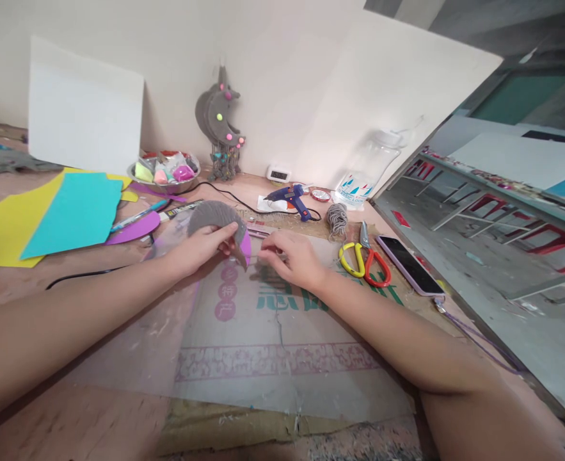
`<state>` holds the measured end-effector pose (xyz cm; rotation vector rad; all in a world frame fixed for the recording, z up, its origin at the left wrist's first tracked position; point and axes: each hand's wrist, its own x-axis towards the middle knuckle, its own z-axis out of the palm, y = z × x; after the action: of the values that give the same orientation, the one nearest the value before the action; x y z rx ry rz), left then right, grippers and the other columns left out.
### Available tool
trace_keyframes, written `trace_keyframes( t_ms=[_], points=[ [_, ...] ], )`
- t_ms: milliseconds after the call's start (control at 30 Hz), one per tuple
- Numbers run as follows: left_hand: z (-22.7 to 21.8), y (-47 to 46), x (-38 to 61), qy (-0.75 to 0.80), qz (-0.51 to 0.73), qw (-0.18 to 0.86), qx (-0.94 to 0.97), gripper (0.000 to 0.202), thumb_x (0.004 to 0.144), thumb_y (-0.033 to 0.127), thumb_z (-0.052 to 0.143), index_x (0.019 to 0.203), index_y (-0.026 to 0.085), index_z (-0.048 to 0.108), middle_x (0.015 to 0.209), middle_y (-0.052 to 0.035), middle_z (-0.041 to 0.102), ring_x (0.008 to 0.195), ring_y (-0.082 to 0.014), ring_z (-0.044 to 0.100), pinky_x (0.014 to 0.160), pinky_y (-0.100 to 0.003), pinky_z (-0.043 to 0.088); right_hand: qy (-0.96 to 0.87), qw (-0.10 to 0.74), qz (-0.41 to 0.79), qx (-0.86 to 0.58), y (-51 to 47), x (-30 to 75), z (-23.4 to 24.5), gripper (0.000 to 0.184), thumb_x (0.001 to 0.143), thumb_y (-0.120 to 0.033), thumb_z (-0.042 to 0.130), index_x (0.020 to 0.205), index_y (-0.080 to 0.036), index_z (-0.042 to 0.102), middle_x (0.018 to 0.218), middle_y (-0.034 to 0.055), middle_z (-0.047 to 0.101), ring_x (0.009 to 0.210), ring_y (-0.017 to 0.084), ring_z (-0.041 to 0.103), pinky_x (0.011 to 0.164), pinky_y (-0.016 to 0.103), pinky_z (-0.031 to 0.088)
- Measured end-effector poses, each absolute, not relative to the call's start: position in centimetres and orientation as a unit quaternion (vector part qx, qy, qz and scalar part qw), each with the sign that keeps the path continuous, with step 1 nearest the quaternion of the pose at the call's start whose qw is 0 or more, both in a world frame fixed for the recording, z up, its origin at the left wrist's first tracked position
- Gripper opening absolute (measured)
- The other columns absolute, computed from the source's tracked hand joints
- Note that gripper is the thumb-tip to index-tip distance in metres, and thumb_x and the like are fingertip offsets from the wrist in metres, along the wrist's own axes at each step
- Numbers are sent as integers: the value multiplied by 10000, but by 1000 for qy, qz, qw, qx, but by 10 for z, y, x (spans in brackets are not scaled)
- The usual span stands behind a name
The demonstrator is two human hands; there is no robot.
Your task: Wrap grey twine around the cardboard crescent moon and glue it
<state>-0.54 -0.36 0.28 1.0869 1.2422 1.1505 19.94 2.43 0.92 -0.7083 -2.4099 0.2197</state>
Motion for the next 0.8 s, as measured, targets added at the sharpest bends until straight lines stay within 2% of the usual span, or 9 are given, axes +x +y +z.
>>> trace_keyframes(
  t_ms=[167, 267, 367, 500, 667, 800],
  points=[
    [6, -4, -6, 523, 445, 530, 497, 402, 714, 529, 669, 595, 162, 559, 589, 6, 546, 545, -107, 491, 526, -236, 380, -826, 357, 193, -391, 31, 195, 8, 246, 888, -403, 485, 859, -184, 593, 744, 27, 603, 669, 143, 515, 644, 270, 394],
    [10, -7, -7, 541, 418, 478, 552, 412, 749, 531, 630, 572, 166, 557, 576, 8, 531, 524, -105, 469, 499, -231, 363, -791, 352, 296, -403, 33, 189, 7, 263, 852, -414, 518, 861, -170, 615, 735, 11, 601, 647, 128, 503, 625, 255, 394],
    [13, -8, -8, 546, 389, 409, 619, 429, 785, 531, 582, 555, 168, 572, 576, 2, 523, 526, -113, 467, 495, -236, 362, -783, 328, 365, -382, 31, 184, 7, 251, 821, -407, 549, 779, -170, 617, 685, -11, 564, 628, 115, 476, 609, 244, 381],
    [14, -5, -9, 517, 376, 332, 693, 464, 841, 512, 498, 531, 174, 568, 587, -7, 512, 557, -130, 486, 502, -242, 369, -791, 300, 381, -374, 25, 182, 6, 283, 834, -396, 528, 666, -171, 565, 597, -34, 460, 571, 98, 410, 560, 236, 331],
    [12, -4, -9, 517, 356, 307, 715, 461, 866, 491, 457, 555, 174, 580, 593, -13, 536, 592, -142, 509, 548, -250, 385, -770, 306, 414, -376, 24, 183, 9, 284, 840, -407, 507, 688, -170, 545, 611, -28, 478, 571, 101, 430, 560, 241, 338],
    [13, -5, -9, 509, 329, 256, 753, 448, 862, 483, 463, 550, 173, 548, 568, 3, 513, 591, -137, 487, 573, -258, 356, -760, 316, 413, -391, 24, 182, 10, 309, 800, -454, 558, 680, -175, 503, 602, -41, 444, 563, 93, 404, 542, 232, 321]
  ],
)
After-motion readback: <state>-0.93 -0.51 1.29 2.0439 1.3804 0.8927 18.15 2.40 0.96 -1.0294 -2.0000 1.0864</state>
